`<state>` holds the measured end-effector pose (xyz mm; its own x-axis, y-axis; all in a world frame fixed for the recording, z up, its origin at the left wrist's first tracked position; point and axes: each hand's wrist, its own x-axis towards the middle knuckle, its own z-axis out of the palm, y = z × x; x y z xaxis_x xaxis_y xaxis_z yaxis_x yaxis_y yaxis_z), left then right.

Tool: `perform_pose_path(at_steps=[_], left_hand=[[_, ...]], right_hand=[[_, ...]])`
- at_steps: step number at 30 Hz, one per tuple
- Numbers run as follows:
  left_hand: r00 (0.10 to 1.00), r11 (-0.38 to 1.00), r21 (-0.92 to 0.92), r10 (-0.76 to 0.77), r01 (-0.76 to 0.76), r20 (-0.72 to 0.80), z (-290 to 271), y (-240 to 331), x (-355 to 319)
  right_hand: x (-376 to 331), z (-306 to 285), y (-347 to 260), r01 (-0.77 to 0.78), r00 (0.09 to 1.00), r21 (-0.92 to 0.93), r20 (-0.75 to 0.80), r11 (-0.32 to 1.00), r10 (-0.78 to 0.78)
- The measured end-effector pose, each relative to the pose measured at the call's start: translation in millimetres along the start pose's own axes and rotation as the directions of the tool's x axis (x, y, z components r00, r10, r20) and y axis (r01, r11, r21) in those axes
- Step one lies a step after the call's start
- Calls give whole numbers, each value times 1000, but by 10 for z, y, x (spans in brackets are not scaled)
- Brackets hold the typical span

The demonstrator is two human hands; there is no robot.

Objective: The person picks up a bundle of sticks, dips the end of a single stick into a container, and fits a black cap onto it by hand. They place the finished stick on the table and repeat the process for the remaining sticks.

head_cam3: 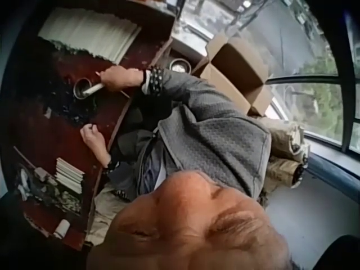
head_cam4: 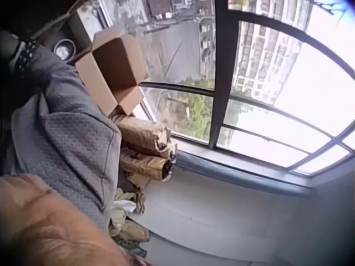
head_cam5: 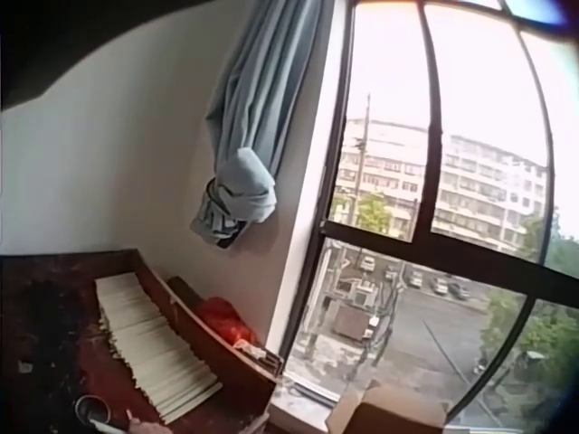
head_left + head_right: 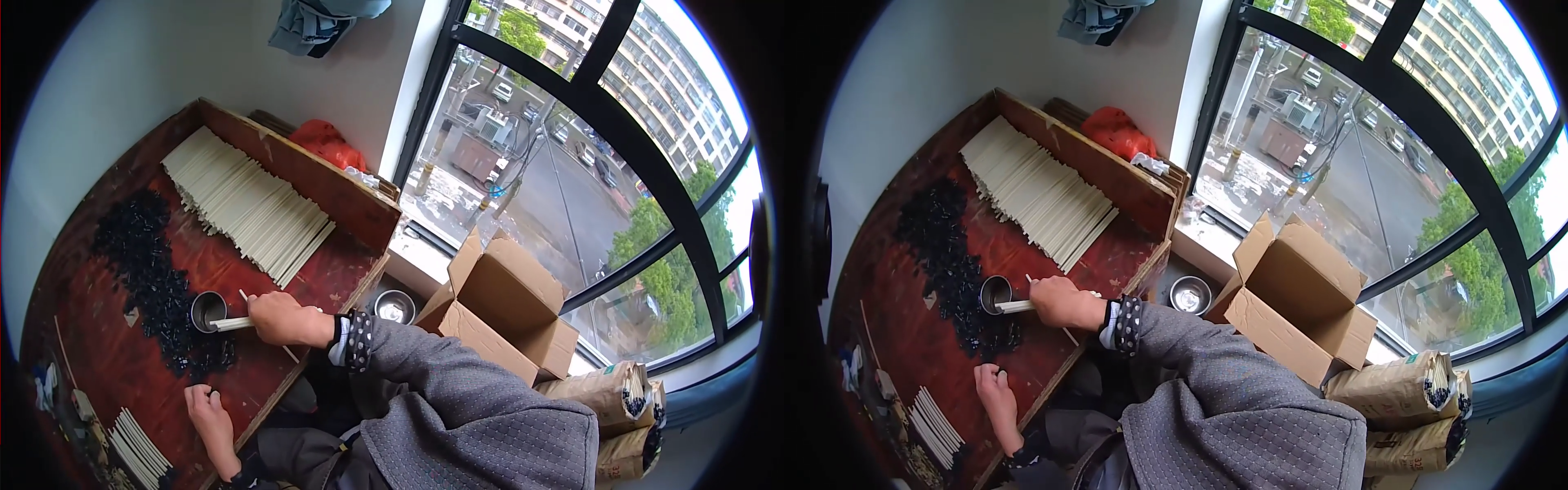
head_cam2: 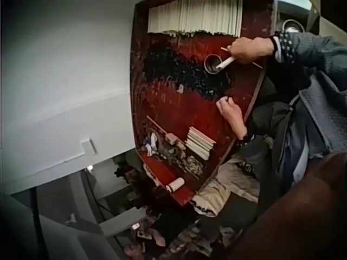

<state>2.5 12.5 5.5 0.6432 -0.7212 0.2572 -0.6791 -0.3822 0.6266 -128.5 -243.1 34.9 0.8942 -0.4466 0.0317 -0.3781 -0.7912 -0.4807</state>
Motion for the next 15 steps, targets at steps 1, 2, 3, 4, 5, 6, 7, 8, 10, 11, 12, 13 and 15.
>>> perform_pose_path(at_steps=[1, 2, 3, 4, 5, 6, 7, 8, 10, 11, 12, 13, 15], left_hand=[[1000, 1000, -4, -22, 22, 15, 1, 42, 11], [999, 999, -9, -42, 42, 32, 21, 68, 27], [999, 999, -11, -39, 40, 38, 39, 52, 38], [999, 1000, -7, -26, 26, 29, 55, 15, 41], [1000, 1000, -4, -13, 13, 19, 69, -5, 51], [1000, 1000, 1, -1, 1, 8, 90, -25, 67], [1000, 1000, 3, -4, 4, 9, 113, -44, 97], [999, 1000, -15, -26, 27, 21, 69, -56, 83], [994, 994, -29, -106, 107, 23, -112, -94, 11], [1000, 1000, -5, -22, 22, -6, -174, -76, -39], [998, 998, 36, 52, -50, -34, -175, -41, -5], [1000, 999, 46, 3, -2, -29, -148, 23, 21], [998, 996, 62, 59, -58, -21, -3, 11, 67]], right_hand=[[-13, -36, 37, -12, 1000, 19, 17, 1000, 12], [-33, -68, 70, -26, 999, 37, 33, 999, 25], [-50, -84, 81, -33, 999, 38, 32, 999, 32], [-66, -104, 84, -32, 998, 24, 58, 999, 30], [-79, -124, 91, -29, 996, 10, 85, 1000, 28], [-83, -139, 109, -24, 993, -3, 112, 1000, 25], [-69, -149, 144, -24, 993, 0, 115, 1000, 24], [-37, -114, 133, -33, 993, 1, 113, 999, 33], [78, -12, 29, -14, 991, 20, 133, 1000, 11], [60, -143, -91, -70, 982, 13, 179, 997, 66], [72, -188, -70, -118, 971, -12, 207, 993, 118], [30, -205, 33, -112, 982, 4, 151, 994, 110], [-156, -553, 120, -261, 940, 136, 261, 956, 219]])
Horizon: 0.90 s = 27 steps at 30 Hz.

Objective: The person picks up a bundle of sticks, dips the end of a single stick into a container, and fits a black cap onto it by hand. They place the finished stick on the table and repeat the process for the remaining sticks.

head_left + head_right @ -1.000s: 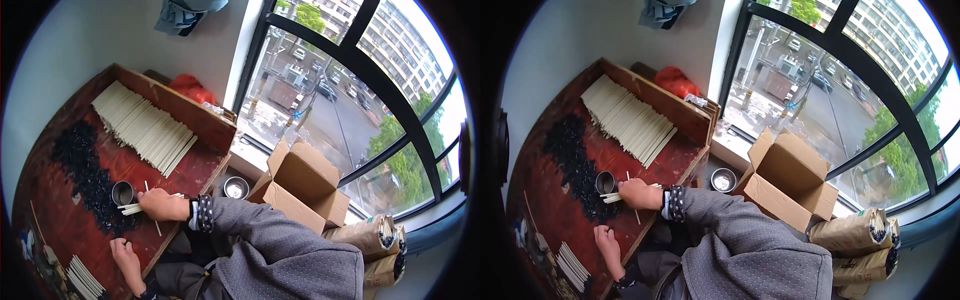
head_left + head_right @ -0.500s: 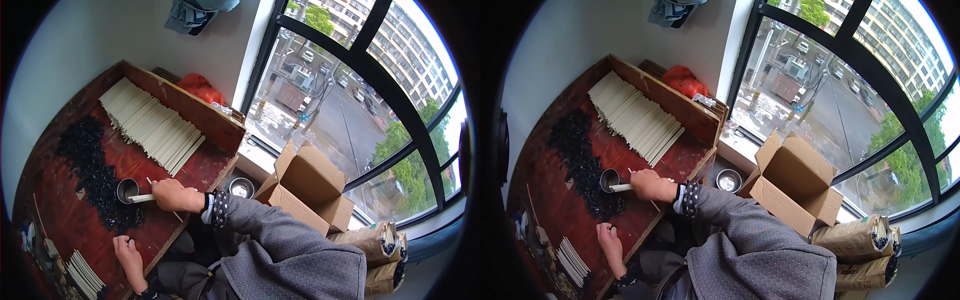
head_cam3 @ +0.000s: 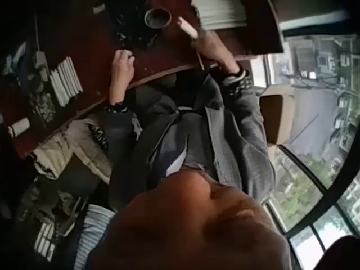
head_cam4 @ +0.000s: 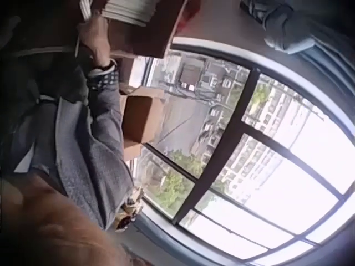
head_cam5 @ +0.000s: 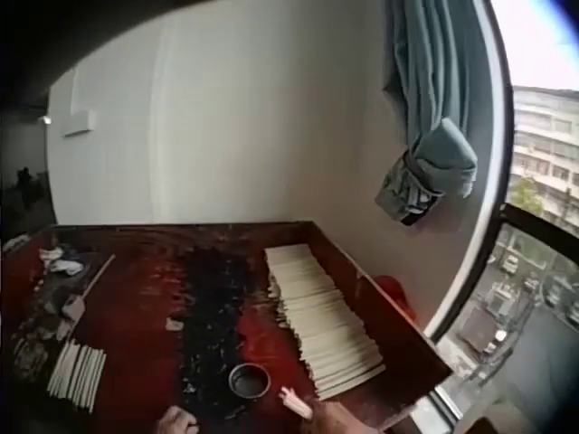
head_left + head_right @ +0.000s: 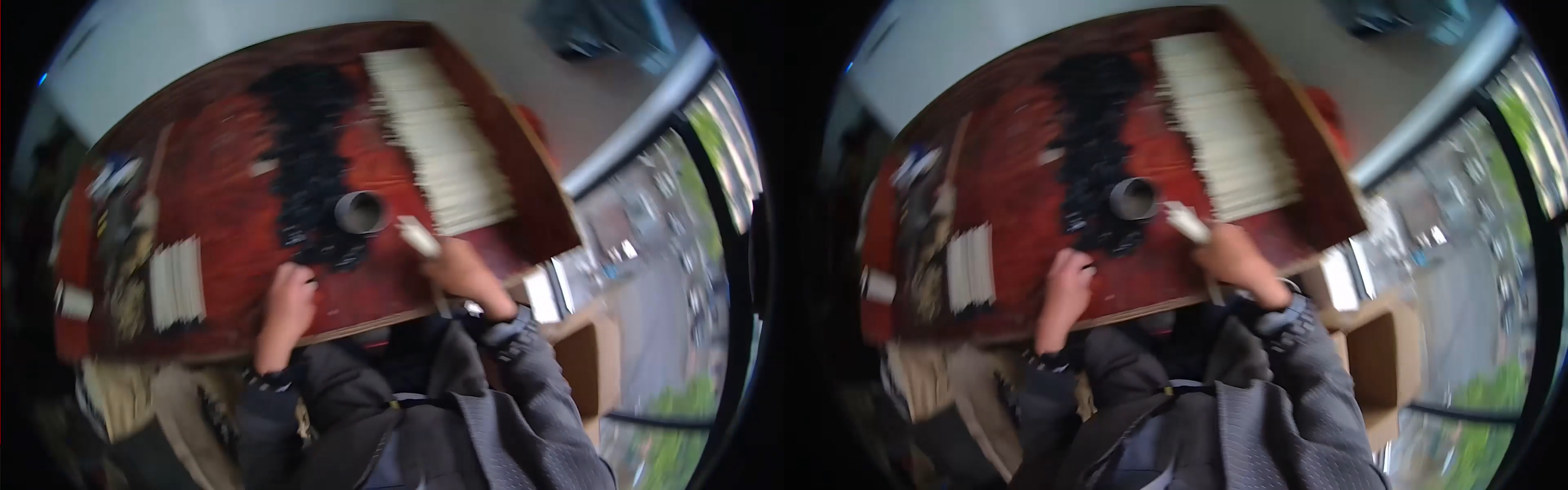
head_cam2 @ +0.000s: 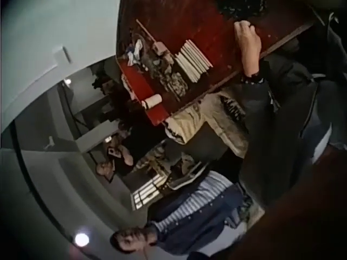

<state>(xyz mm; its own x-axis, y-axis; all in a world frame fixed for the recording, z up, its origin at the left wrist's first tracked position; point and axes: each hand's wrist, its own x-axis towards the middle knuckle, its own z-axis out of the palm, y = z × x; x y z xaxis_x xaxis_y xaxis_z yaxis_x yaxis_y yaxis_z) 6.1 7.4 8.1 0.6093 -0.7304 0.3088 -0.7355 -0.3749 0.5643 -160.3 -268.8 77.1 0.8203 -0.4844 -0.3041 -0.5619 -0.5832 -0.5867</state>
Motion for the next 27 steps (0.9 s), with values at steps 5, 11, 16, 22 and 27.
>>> perform_pose_path(at_steps=[5, 11, 16, 22, 27], left_hand=[[997, 998, -26, -57, 55, -50, 115, -17, -116], [993, 997, -78, -12, 3, -114, 222, 16, -129], [995, 999, -18, -34, 33, -94, -29, -120, -187], [997, 993, -115, -43, 36, -62, -12, -3, -4], [996, 992, -113, -65, 57, -66, -67, 20, -122]], right_hand=[[-49, 35, 185, 127, 991, 606, -51, 785, -121], [85, -99, 39, 52, 982, 812, 65, 581, -179], [84, -25, -596, 51, 997, 931, -26, 362, -74], [392, -121, -585, 114, 980, 958, -65, 264, -185], [307, -126, -928, 234, 971, 883, -232, 407, -54]])
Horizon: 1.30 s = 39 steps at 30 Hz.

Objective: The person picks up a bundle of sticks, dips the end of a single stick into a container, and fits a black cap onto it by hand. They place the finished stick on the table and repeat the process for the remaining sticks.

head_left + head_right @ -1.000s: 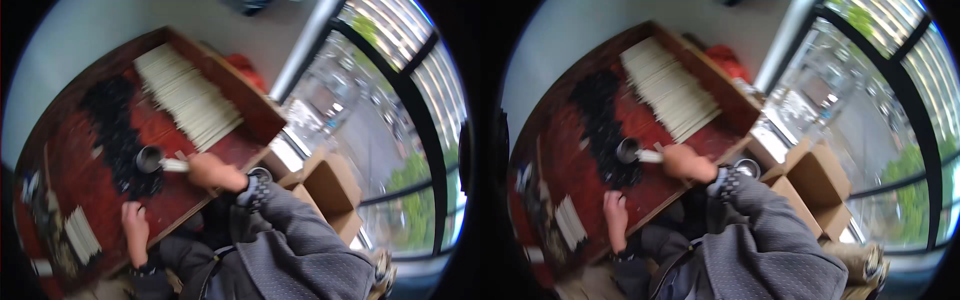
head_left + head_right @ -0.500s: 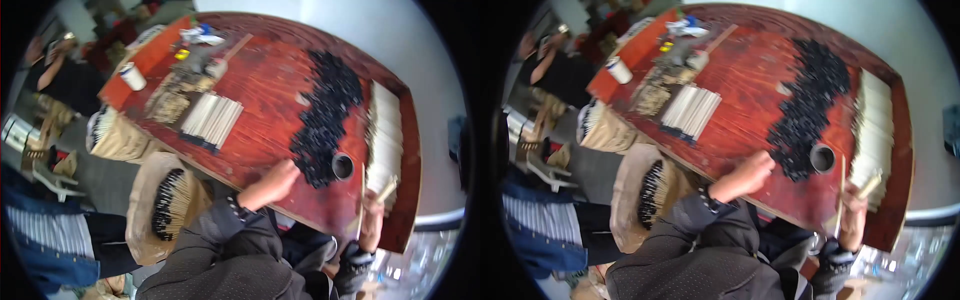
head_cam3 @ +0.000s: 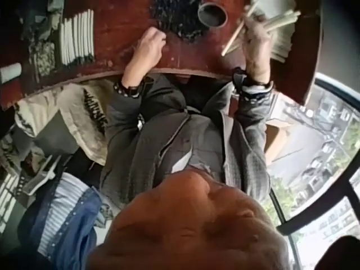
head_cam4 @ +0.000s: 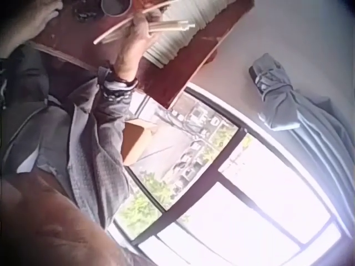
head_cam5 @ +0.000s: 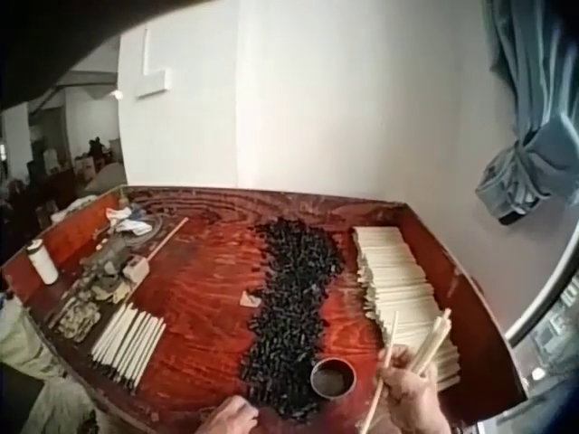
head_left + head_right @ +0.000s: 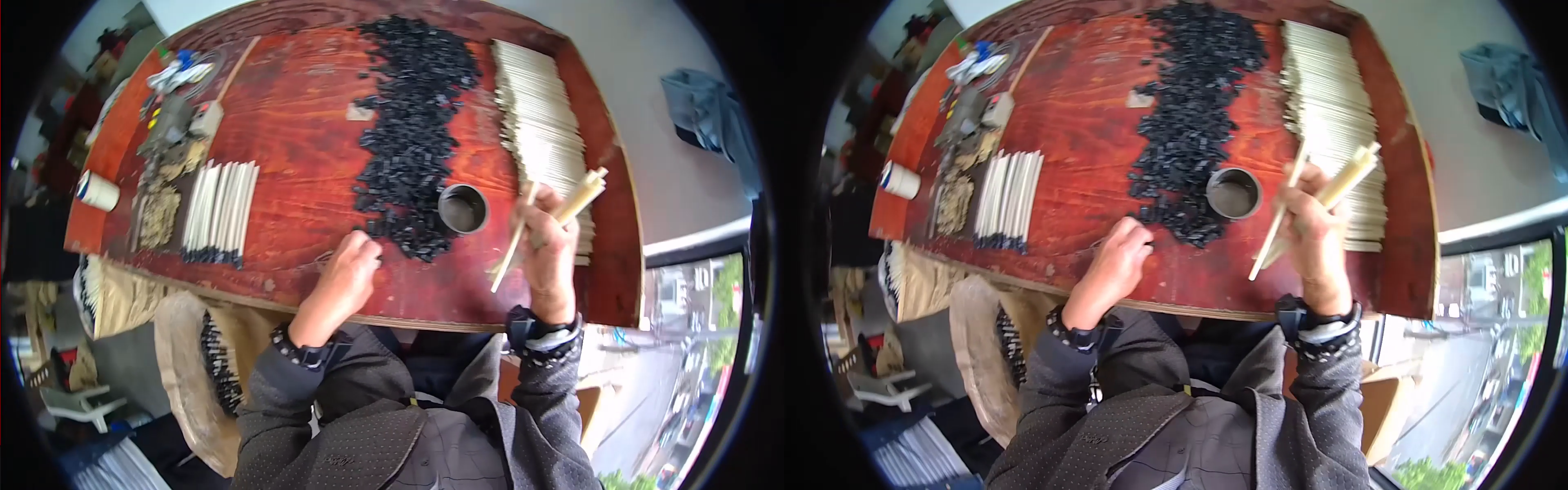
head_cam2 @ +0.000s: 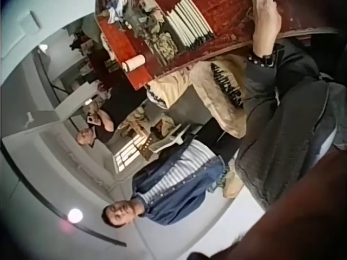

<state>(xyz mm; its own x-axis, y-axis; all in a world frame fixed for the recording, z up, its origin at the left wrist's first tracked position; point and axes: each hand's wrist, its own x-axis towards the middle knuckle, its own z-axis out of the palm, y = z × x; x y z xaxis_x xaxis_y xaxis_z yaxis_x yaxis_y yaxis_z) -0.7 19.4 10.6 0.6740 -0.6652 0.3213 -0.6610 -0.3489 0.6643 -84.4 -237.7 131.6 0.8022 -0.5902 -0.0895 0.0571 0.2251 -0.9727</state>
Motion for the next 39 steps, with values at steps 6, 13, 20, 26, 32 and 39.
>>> perform_pose_path(at_steps=[6, 13, 20, 26, 32, 39], left_hand=[[997, 996, -51, 77, -75, 30, 66, 42, 67], [997, 996, 55, -68, 67, 23, 45, 49, 63], [991, 970, -237, -85, 59, -101, 160, 176, 196], [992, 883, -467, -90, 38, -88, 152, 304, 124], [964, 685, -690, -256, 234, 73, 112, 452, 69], [984, 821, -569, -139, 50, -115, 51, 495, 83]], right_hand=[[98, -52, 114, 318, 948, -221, 70, 922, -311], [309, -74, 434, 567, 764, -734, 300, 373, -571], [302, -210, 486, 394, 876, -767, 146, 506, -461], [-12, -51, 119, 159, 987, -293, 67, 943, -145], [-111, 45, 242, 80, 993, -131, 99, 988, -67], [-199, 137, 303, 173, 975, -200, 176, 964, -138]])
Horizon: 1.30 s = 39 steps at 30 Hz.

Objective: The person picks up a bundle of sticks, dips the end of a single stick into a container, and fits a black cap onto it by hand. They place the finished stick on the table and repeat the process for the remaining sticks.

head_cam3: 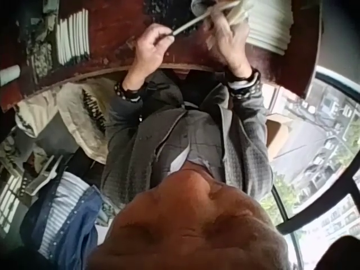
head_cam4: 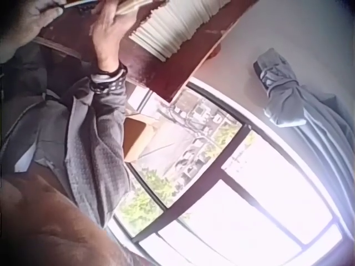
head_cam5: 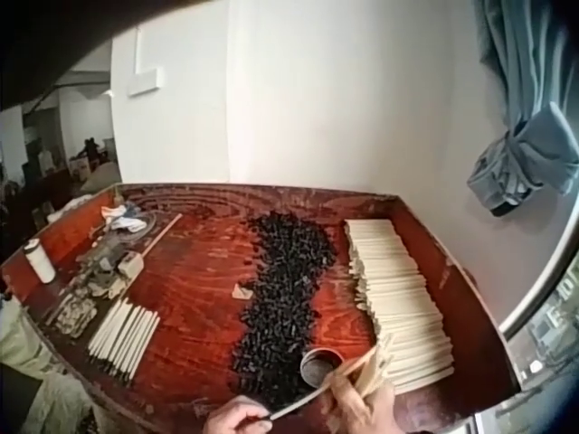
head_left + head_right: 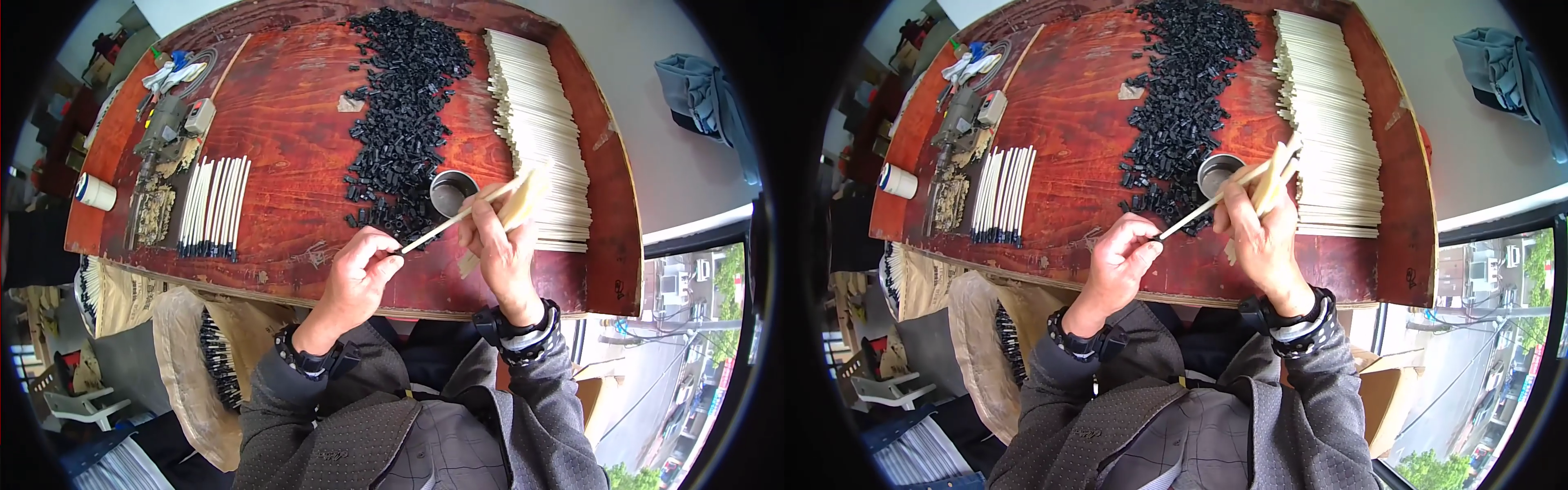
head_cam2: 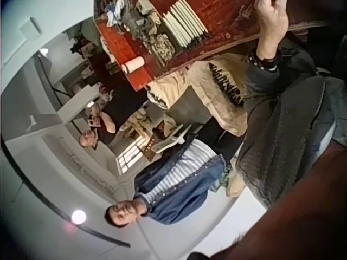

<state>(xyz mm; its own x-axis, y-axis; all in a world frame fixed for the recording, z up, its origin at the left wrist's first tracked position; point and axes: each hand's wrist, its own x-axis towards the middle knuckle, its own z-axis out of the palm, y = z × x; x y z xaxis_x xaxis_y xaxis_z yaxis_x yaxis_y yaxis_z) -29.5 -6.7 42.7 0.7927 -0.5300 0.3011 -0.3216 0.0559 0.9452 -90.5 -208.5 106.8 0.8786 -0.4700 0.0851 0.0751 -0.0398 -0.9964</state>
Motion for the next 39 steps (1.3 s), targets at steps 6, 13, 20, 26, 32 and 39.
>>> perform_pose_path(at_steps=[6, 13, 20, 26, 32, 39], left_hand=[[978, 967, 205, 176, -152, -108, -101, -55, -36], [862, 623, 762, 275, 177, -425, -1370, -193, -255], [778, 123, 793, 153, 597, -609, -2584, -540, -517], [843, 349, 878, 312, 326, -437, -1874, -357, -297], [973, 785, 614, 198, -83, -121, -561, -374, -122], [997, 610, 790, 75, -56, 13, -429, -481, 83]], right_hand=[[-63, 164, 86, 43, 998, -8, 46, 999, -42], [67, -164, 287, -10, 994, 356, 106, 934, -30], [49, -100, 181, -29, 990, 422, 135, 906, -31], [58, -158, 215, 45, 998, 193, 32, 980, -52], [-12, -218, 301, 206, 978, 229, -73, 952, -194], [-57, -473, 485, 217, 973, -301, -13, 929, -232]])
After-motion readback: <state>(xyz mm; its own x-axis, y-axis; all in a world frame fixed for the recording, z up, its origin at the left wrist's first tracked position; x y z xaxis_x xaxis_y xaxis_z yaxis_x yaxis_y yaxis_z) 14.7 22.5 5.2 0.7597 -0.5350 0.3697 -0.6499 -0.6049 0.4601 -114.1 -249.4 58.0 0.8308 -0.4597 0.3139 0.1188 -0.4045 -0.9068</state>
